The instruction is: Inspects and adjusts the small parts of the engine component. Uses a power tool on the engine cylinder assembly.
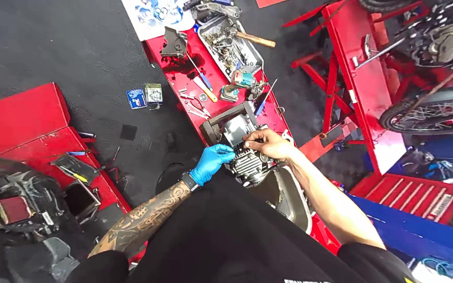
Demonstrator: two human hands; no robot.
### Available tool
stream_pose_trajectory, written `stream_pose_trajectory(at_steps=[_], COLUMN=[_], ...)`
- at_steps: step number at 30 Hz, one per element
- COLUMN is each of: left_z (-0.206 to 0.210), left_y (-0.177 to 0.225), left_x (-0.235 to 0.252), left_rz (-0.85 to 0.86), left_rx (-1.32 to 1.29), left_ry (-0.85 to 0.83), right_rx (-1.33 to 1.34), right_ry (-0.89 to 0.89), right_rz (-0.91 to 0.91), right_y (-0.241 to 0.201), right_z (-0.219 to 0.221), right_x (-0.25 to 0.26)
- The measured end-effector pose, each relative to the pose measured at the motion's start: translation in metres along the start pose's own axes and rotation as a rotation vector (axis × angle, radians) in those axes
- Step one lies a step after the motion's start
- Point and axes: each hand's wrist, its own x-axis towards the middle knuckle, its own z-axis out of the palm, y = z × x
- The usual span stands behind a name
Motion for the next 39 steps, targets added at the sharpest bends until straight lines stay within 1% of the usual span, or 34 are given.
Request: stream_pose_trajectory(at_steps=[2, 6, 8, 11, 13, 18, 22, 25, 28, 32, 34, 37, 39], left_z=[-0.001, -0.003, -0.003, -0.001, -0.001, -0.001, -0.002, -0.002, -0.001, -0.001, -0.004, -0.028, -0.059], left_y=[0.002, 0.003, 0.004, 0.002, 0.003, 0.009, 0.011, 0.012, 0.016, 0.03, 0.04, 0.066, 0.088], left_x=[-0.001, -0.002, -0.002, 0.0, 0.0, 0.001, 0.003, 0.002, -0.001, 0.001, 0.004, 0.024, 0.063], left_rz=[0.001, 0.001, -0.001, -0.008, -0.016, -0.022, 0.014, 0.028, -0.014, -0.109, -0.179, -0.29, -0.251], left_rx=[0.004, -0.031, -0.044, -0.02, 0.003, 0.056, 0.074, 0.142, 0.219, 0.233, 0.268, 0.351, 0.544], left_ry=[-0.013, -0.06, -0.051, -0.004, -0.008, -0.03, -0.051, -0.038, -0.017, -0.057, -0.138, -0.297, -0.28], right_rx=[0.03, -0.045, -0.05, 0.022, 0.022, -0.061, 0.025, -0.023, -0.107, -0.124, -0.112, -0.17, -0.119], right_ry=[-0.024, 0.06, 0.089, 0.02, -0.005, 0.084, 0.014, 0.045, 0.111, 0.121, 0.209, 0.521, 0.728], right_rz=[0.009, 0.067, 0.053, -0.014, -0.01, 0.033, -0.034, 0.003, 0.047, -0.024, -0.064, -0.084, -0.082], right_y=[0.001, -0.005, -0.002, 0.004, 0.003, 0.001, 0.006, 0.004, 0.001, 0.008, 0.007, -0.013, -0.041], right_z=[0.0, 0.008, 0.008, 0.002, 0.002, 0.008, 0.002, 0.007, 0.012, 0.014, 0.021, 0.032, 0.038], right_x=[0.0, 0.003, 0.003, -0.001, 0.0, 0.004, -0.002, 0.0, 0.002, -0.001, -0.005, -0.019, -0.032])
